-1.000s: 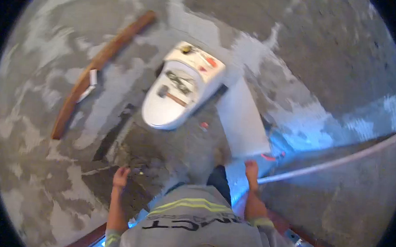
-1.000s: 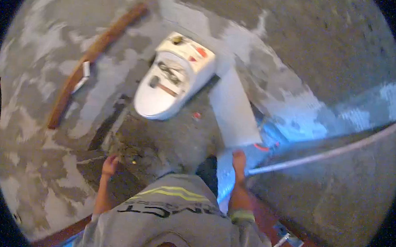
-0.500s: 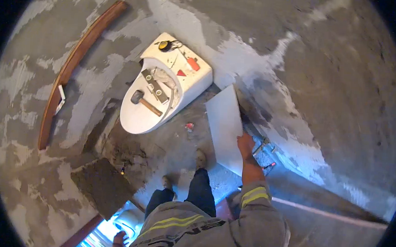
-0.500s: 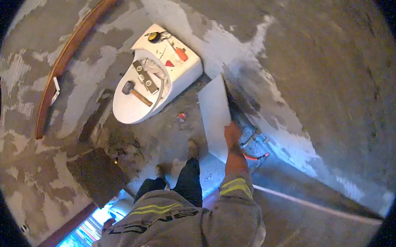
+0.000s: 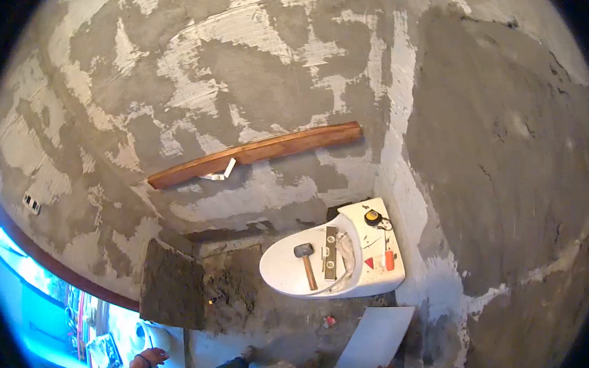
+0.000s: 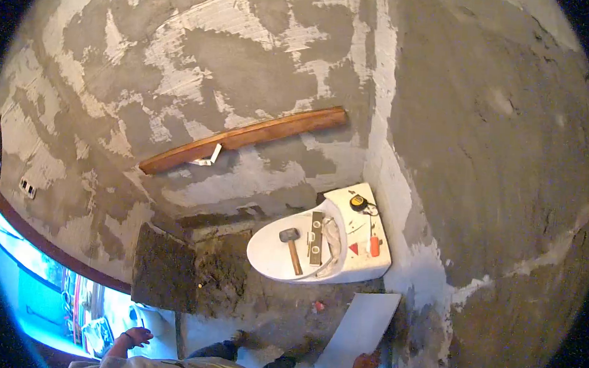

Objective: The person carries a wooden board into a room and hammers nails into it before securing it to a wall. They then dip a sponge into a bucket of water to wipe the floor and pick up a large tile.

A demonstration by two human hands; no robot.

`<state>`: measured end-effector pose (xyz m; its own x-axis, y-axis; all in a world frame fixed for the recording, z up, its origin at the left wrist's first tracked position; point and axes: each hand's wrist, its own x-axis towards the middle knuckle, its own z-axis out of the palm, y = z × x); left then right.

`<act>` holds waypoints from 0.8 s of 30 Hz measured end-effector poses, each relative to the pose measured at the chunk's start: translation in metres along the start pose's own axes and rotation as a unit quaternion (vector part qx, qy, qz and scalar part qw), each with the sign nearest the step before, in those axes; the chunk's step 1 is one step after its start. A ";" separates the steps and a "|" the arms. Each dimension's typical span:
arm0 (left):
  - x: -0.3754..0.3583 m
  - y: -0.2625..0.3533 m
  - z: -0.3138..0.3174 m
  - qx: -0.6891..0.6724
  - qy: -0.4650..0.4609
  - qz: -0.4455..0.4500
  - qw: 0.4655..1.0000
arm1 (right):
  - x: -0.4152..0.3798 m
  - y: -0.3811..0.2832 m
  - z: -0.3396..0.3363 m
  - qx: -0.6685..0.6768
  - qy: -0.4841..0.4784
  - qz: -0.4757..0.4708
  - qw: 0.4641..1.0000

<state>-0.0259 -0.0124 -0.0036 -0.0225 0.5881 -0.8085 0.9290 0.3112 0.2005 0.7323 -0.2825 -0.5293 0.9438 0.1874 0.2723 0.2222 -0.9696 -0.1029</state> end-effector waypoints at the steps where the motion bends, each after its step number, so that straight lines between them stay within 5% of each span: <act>1: 0.001 -0.018 0.006 0.033 -0.013 0.021 0.999 | 0.007 -0.017 -0.027 -0.063 -0.050 0.040 0.996; 3: -0.005 -0.038 0.019 0.009 -0.010 0.027 1.000 | 0.020 -0.048 -0.074 -0.197 -0.166 0.097 0.961; 5: -0.043 0.016 0.019 -0.193 0.033 -0.152 0.969 | 0.038 -0.047 -0.098 -0.166 -0.172 0.090 0.967; 9: -0.038 0.007 0.033 -0.230 0.030 -0.185 0.955 | 0.066 -0.058 -0.149 -0.044 -0.167 0.015 0.985; 13: -0.011 -0.030 0.045 -0.162 -0.007 -0.089 0.983 | 0.087 -0.086 -0.218 0.110 -0.176 -0.103 0.973; 15: -0.016 -0.010 0.054 -0.298 0.045 -0.137 0.944 | 0.092 -0.101 -0.249 0.209 -0.119 -0.186 0.953; 18: 0.000 -0.038 0.077 -0.185 0.028 -0.019 0.982 | 0.080 -0.127 -0.257 0.108 -0.153 -0.117 0.975; 21: -0.008 -0.003 0.083 -0.236 0.004 -0.088 0.968 | 0.073 -0.140 -0.273 0.155 -0.265 -0.181 0.934; 23: -0.027 0.022 0.089 -0.302 0.042 -0.115 0.945 | 0.068 -0.148 -0.268 0.217 -0.469 -0.099 0.850; 24: -0.028 0.020 0.094 -0.328 0.047 -0.124 0.935 | 0.066 -0.148 -0.269 0.213 -0.470 -0.101 0.851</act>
<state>0.0277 -0.0933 -0.0288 -0.2689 0.4911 -0.8286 0.4655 0.8194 0.3346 0.6959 -0.1688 -0.2391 0.6109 0.5804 -0.5384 0.2818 -0.7950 -0.5372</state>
